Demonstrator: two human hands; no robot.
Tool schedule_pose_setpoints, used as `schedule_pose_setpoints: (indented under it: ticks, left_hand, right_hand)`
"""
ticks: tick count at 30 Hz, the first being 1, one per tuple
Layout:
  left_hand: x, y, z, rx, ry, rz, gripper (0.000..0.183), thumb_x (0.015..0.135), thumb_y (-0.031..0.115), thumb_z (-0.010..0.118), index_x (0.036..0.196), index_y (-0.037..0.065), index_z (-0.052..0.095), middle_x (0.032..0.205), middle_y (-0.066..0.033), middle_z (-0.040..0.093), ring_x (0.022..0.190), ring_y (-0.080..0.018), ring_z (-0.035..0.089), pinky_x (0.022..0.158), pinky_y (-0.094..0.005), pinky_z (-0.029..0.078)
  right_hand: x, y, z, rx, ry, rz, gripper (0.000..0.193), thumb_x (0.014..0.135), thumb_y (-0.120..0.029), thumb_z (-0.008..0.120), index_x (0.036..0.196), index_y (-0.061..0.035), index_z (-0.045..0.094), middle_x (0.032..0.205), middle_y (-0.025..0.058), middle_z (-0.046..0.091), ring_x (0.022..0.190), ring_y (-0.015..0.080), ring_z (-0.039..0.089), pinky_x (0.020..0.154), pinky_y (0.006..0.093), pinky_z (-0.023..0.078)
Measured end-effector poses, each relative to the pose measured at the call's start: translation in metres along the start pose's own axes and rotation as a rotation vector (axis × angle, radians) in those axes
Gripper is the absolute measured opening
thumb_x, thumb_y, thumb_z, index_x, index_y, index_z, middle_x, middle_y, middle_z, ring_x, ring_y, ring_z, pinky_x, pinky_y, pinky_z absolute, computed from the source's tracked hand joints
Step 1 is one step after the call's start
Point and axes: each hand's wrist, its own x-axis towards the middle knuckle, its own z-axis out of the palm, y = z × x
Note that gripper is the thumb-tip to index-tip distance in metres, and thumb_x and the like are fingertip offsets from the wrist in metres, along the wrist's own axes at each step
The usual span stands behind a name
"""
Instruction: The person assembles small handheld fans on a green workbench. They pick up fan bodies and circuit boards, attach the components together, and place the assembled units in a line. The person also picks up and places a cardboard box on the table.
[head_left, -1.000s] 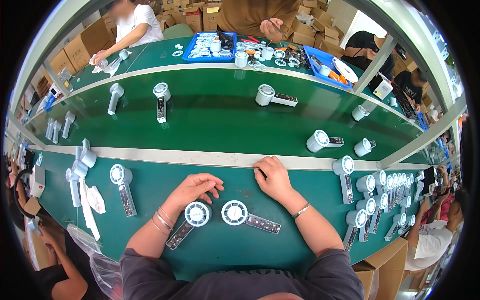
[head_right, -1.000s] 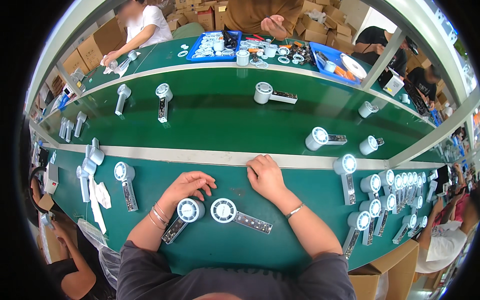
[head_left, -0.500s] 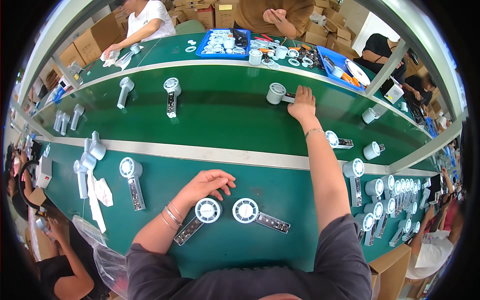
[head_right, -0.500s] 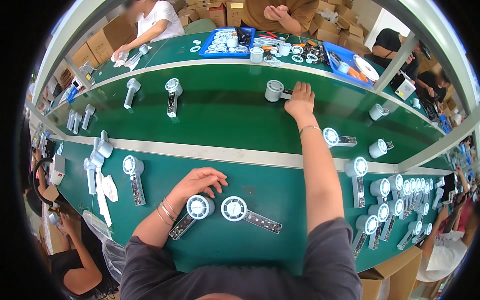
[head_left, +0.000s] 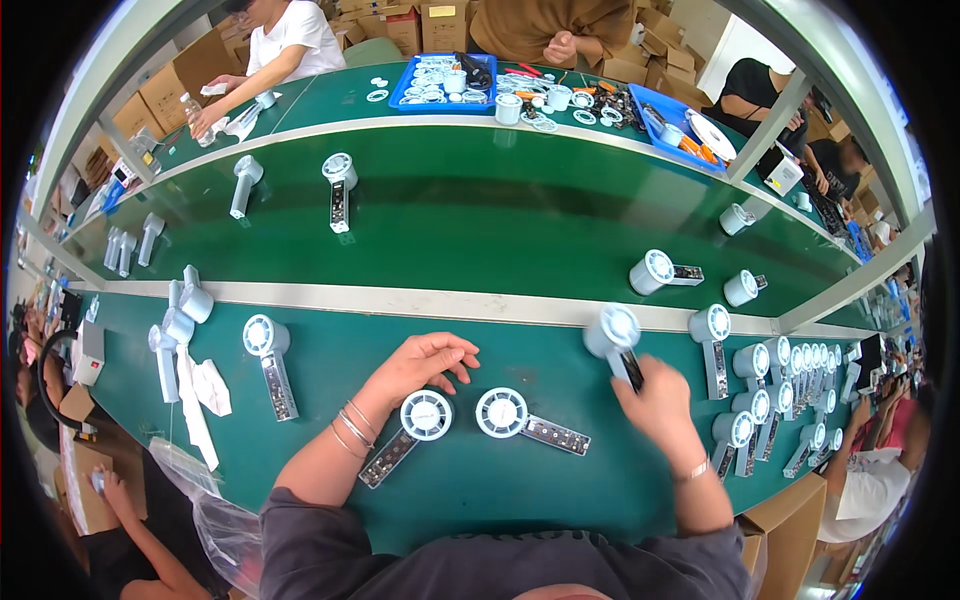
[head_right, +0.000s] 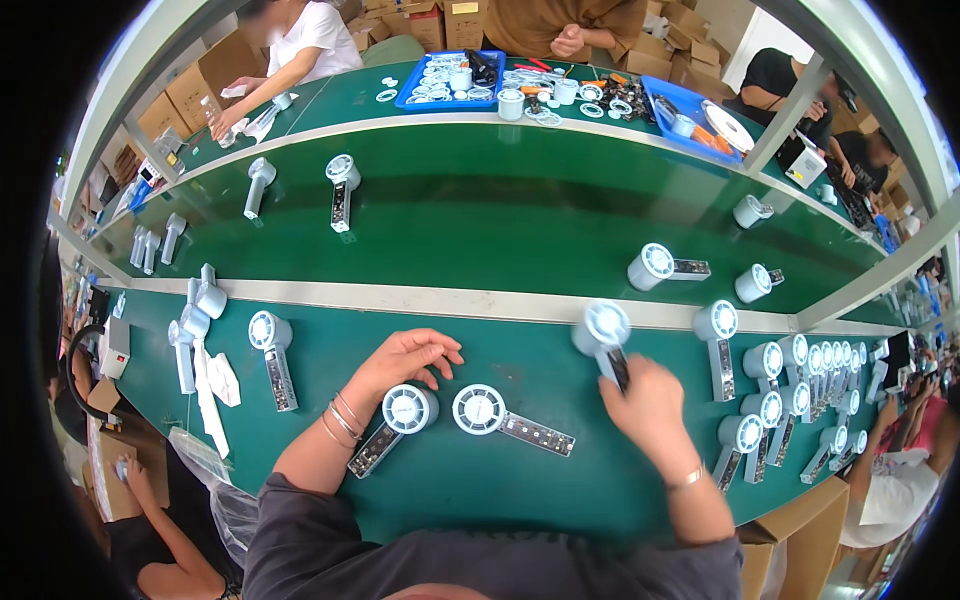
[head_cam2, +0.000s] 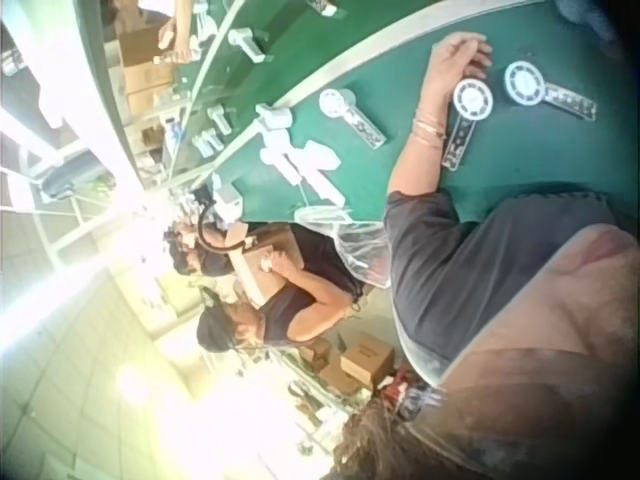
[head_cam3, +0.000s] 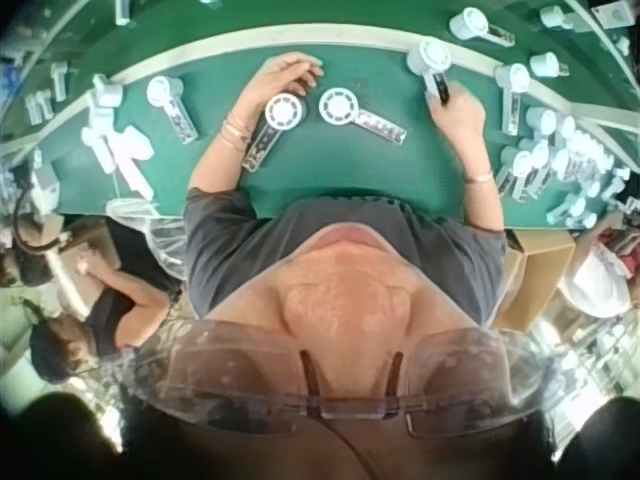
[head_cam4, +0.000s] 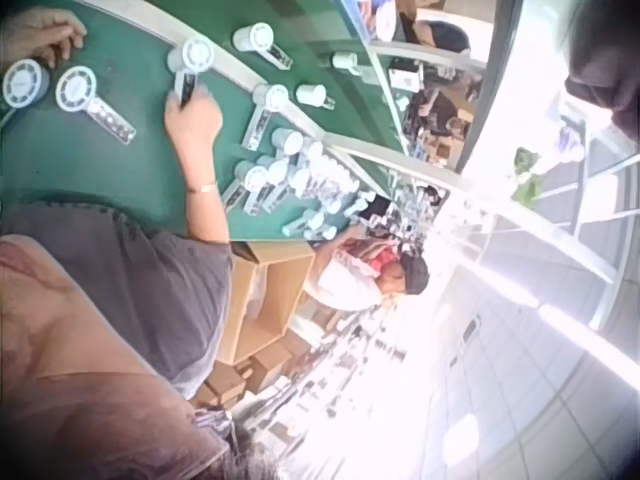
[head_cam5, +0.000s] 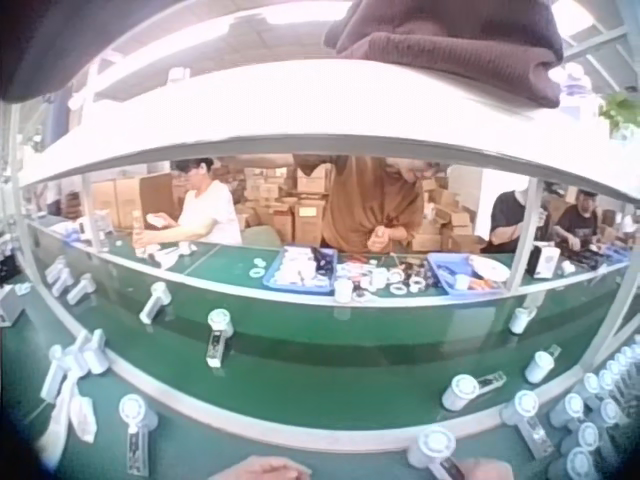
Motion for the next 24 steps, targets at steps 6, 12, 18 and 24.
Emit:
schedule_pose_setpoints:
  ticks: [6,12,18,24]
  left_hand:
    - [0.008,0.002,0.003,0.013,-0.005,-0.016,0.028,0.093,0.022,0.053,0.109,0.0,0.059,0.1,-0.0106,0.062,0.082,-0.014,0.06,0.064,-0.0263,0.053]
    - [0.002,0.003,0.002,0.013,0.005,-0.004,0.027,0.094,0.021,0.052,0.109,0.001,0.059,0.101,-0.0107,0.062,0.083,-0.0138,0.06,0.064,-0.0266,0.053]
    - [0.005,0.001,0.003,0.038,-0.005,-0.007,0.028,0.094,0.022,0.052,0.109,0.0,0.059,0.101,-0.0099,0.062,0.083,-0.0135,0.06,0.064,-0.0264,0.053]
    - [0.002,0.005,0.005,0.024,0.002,-0.013,0.028,0.094,0.023,0.052,0.109,0.0,0.059,0.101,-0.0098,0.062,0.083,-0.0137,0.06,0.064,-0.0263,0.053]
  right_hand:
    - [-0.071,0.05,-0.017,0.053,0.227,0.306,0.036,0.075,-0.026,0.07,0.093,0.0019,0.057,0.079,0.0163,0.059,0.072,0.0298,0.059,0.063,0.04,0.048]
    - [-0.079,0.094,-0.121,0.697,1.393,0.036,0.014,0.089,-0.008,0.049,0.096,0.0014,0.057,0.088,0.0121,0.057,0.076,0.0165,0.051,0.073,0.0278,0.045]
    - [-0.064,-0.008,-0.001,0.443,0.327,-0.2,0.017,0.072,-0.004,0.069,0.087,-0.0012,0.062,0.075,0.0095,0.061,0.062,0.0204,0.059,0.057,0.0298,0.049]
    - [-0.06,-0.013,0.039,0.684,0.036,-0.061,0.016,0.075,-0.005,0.067,0.09,0.0006,0.063,0.071,0.0085,0.059,0.057,0.0178,0.056,0.052,0.0277,0.046]
